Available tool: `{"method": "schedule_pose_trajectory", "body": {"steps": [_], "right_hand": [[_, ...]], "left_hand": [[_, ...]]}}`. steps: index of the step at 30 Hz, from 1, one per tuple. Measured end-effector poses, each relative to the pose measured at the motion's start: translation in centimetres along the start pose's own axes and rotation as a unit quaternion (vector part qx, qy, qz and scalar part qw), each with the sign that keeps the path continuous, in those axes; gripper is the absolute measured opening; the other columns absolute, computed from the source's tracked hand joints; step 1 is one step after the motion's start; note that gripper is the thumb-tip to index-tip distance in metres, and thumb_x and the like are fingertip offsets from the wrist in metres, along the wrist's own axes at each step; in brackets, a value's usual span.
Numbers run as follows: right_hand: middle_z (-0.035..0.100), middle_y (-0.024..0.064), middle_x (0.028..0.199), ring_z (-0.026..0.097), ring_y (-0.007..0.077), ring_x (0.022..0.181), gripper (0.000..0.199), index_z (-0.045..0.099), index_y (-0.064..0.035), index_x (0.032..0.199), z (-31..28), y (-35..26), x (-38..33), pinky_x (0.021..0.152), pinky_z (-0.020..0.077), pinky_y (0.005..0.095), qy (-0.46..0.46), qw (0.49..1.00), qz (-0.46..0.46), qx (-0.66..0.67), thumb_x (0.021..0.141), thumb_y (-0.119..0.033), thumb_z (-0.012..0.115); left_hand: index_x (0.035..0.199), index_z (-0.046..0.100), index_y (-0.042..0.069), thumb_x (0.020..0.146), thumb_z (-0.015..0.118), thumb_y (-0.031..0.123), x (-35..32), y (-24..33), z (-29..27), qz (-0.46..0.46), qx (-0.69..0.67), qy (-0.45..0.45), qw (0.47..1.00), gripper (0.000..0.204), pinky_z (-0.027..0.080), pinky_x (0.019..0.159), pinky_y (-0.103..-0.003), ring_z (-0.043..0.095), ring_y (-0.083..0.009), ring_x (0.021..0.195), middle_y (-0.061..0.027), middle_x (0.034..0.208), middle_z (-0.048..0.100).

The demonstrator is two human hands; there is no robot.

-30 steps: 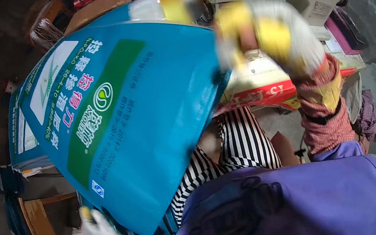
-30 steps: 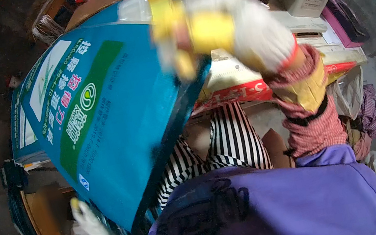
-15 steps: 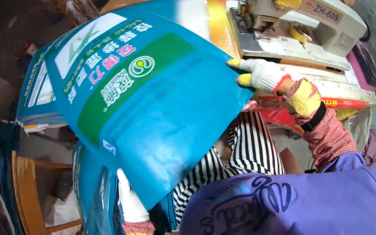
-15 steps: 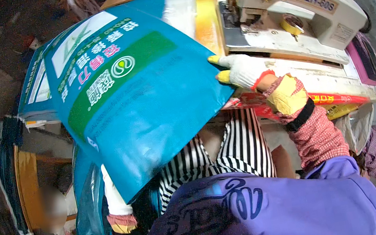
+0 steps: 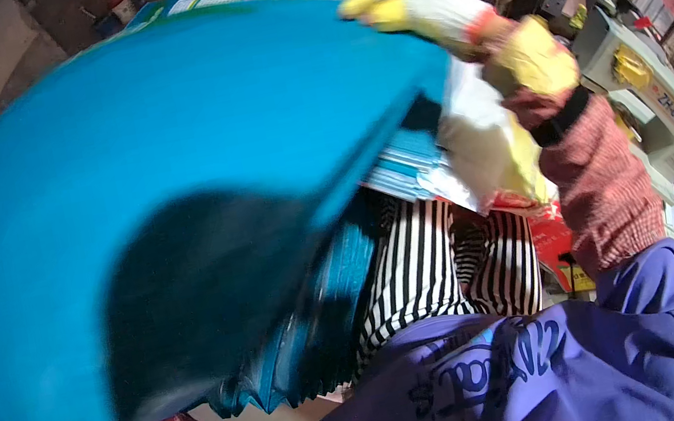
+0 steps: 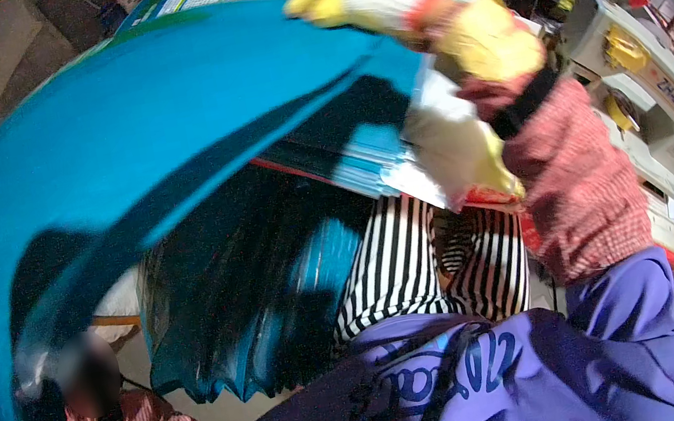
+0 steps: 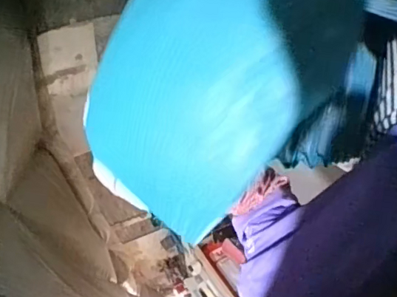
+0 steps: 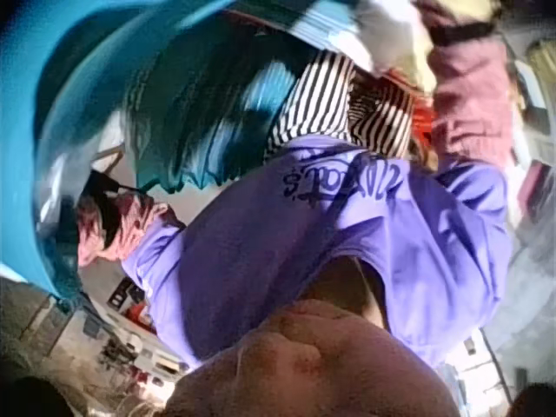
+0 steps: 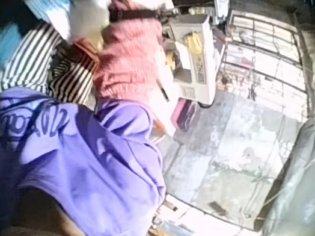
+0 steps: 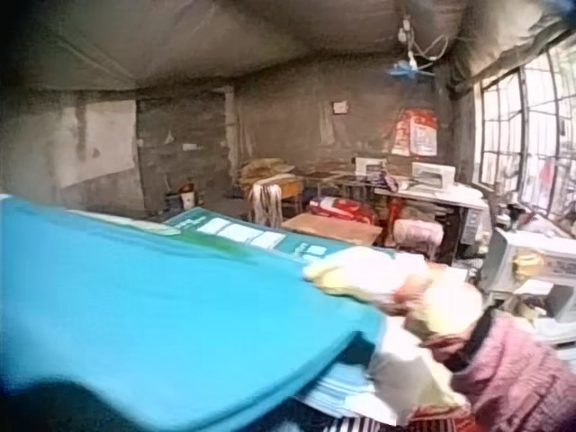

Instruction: The recorder inserts plastic liners into woven bags and sews the tops closed using an industrial sewing machine.

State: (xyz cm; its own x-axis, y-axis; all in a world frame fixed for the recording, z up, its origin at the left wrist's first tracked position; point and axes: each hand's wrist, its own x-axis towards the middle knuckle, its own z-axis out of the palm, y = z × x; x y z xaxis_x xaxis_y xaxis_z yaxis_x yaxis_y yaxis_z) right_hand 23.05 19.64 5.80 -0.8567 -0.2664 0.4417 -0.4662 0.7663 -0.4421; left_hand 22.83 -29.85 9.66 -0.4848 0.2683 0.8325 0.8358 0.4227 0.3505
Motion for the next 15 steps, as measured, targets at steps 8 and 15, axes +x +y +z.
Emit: {"method": "schedule_pose_trajectory", "body": {"steps": [8, 15], "right_hand": [[0.066, 0.0151, 0.085, 0.064, 0.0313, 0.077, 0.02, 0.068, -0.0073, 0.082, 18.4, -7.1, 11.3, 0.067, 0.0511, 0.0392, -0.115, 0.965, 0.095, -0.213, 0.075, -0.014, 0.051], [0.065, 0.011, 0.068, 0.064, 0.0265, 0.062, 0.015, 0.068, -0.0121, 0.065, 36.6, -4.1, 2.7, 0.056, 0.0503, 0.0393, -0.112, 0.939, 0.214, -0.244, 0.072, -0.013, 0.054]], "left_hand": [[0.126, 0.045, -0.002, 0.089, 0.045, 0.027, -11.5, -5.7, -5.2, -0.128, 0.161, -0.028, 0.978, 0.047, 0.037, 0.095, -0.039, 0.046, -0.0256, 0.112, -0.0153, 0.125, 0.046], [0.069, 0.055, 0.007, 0.083, 0.059, 0.019, -32.0, -9.0, 0.4, -0.689, -0.039, -0.179, 0.701, 0.02, 0.036, 0.046, -0.031, 0.044, -0.0092, 0.054, 0.0004, 0.06, 0.051]]}}
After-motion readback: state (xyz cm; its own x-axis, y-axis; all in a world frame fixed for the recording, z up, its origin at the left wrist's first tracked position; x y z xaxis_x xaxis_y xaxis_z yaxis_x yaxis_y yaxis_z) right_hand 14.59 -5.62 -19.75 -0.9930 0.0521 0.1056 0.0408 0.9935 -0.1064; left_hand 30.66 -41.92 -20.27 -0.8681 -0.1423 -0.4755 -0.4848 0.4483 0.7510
